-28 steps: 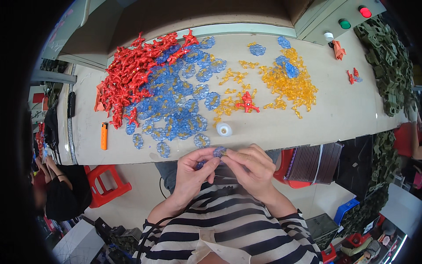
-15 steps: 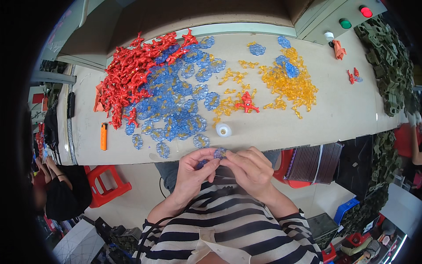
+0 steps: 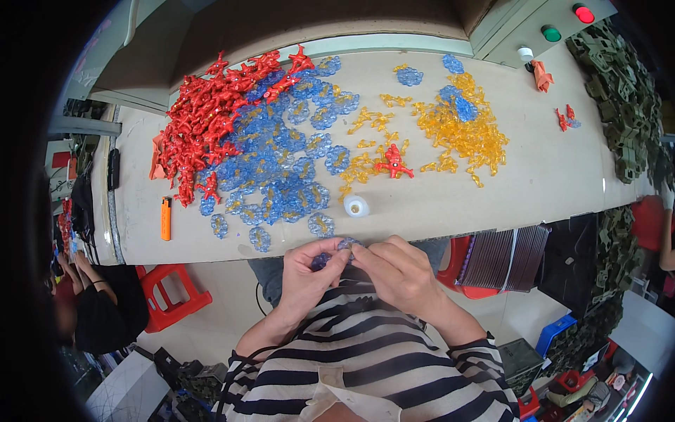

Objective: The person glues small plastic pieces together with a glue bottle to assemble toy figures.

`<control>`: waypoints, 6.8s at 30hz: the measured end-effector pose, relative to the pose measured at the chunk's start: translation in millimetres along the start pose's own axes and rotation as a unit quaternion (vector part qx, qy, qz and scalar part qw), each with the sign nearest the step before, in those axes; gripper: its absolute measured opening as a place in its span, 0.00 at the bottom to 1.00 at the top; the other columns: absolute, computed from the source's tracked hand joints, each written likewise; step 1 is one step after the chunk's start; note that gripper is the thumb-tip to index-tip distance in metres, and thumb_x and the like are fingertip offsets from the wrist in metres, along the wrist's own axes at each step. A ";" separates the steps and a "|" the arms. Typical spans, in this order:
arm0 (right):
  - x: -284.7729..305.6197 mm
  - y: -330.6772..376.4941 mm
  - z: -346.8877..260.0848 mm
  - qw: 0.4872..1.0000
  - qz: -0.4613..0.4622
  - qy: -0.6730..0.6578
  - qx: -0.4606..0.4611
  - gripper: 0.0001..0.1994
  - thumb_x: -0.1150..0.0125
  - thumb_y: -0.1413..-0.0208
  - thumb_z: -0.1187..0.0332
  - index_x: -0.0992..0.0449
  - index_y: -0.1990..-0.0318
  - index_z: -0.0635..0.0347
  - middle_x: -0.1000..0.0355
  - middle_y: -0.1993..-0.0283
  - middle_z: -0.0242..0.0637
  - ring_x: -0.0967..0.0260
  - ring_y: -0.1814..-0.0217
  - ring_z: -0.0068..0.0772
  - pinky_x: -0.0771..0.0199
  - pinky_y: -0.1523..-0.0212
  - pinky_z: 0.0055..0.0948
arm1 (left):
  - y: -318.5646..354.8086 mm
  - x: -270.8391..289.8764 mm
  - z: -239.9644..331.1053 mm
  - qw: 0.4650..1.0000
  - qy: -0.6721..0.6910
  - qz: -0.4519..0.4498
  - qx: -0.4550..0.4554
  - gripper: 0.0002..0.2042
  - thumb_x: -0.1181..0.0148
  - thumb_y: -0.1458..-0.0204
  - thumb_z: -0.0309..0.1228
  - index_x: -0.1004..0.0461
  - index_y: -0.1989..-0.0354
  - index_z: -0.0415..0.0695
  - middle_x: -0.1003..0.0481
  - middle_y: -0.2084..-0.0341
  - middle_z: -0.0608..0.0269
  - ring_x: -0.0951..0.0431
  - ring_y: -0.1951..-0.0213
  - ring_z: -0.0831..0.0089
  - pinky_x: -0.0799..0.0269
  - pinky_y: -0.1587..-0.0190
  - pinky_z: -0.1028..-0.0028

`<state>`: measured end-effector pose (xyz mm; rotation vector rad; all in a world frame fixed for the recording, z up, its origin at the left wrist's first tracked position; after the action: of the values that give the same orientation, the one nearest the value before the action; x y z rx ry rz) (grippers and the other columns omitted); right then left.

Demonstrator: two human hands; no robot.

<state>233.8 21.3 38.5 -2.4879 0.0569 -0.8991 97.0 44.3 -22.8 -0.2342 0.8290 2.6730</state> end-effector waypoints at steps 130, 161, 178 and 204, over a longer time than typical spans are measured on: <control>17.7 -13.6 -5.6 0.995 0.039 -0.082 -0.041 0.21 0.26 0.69 0.74 0.24 0.61 0.67 0.27 0.76 0.38 0.36 0.79 0.28 0.38 0.77 0.23 | 0.0 25.5 20.0 0.975 0.213 -0.056 0.013 0.03 0.45 0.47 0.21 0.33 0.66 0.38 0.24 0.65 0.53 0.21 0.62 0.66 0.22 0.60 0.73; -8.2 -20.1 36.3 0.974 0.059 -0.093 -0.200 0.15 0.33 0.61 0.77 0.25 0.61 0.63 0.26 0.61 0.41 0.29 0.57 0.41 0.31 0.56 0.33 | 3.2 18.0 10.8 0.975 0.214 -0.025 0.043 0.18 0.51 0.44 0.21 0.38 0.44 0.35 0.25 0.61 0.50 0.22 0.61 0.58 0.22 0.58 0.70; 53.3 -13.9 56.2 0.966 0.107 0.037 -0.233 0.07 0.42 0.54 0.81 0.24 0.66 0.62 0.29 0.66 0.39 0.31 0.67 0.34 0.32 0.66 0.25 | 0.0 1.2 5.8 0.985 0.139 -0.080 0.063 0.17 0.50 0.44 0.21 0.36 0.46 0.34 0.24 0.63 0.50 0.21 0.63 0.63 0.22 0.61 0.73; 4.0 2.3 2.2 0.996 0.052 -0.045 -0.054 0.14 0.32 0.66 0.82 0.20 0.67 0.63 0.27 0.70 0.38 0.31 0.73 0.32 0.32 0.73 0.25 | 2.1 -3.4 -0.3 0.981 0.172 -0.077 0.039 0.16 0.48 0.45 0.22 0.33 0.47 0.36 0.26 0.57 0.56 0.25 0.58 0.74 0.24 0.53 0.72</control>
<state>238.6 19.5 38.3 -2.5945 0.2084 -0.7572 99.4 41.7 -21.1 -0.7257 0.9694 2.4825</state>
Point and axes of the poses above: each hand's wrist, its own y-axis away from the middle knuckle, its own x-axis out of the back of the hand, z = x × y, the point moved 6 cm from there along -y, towards the middle knuckle
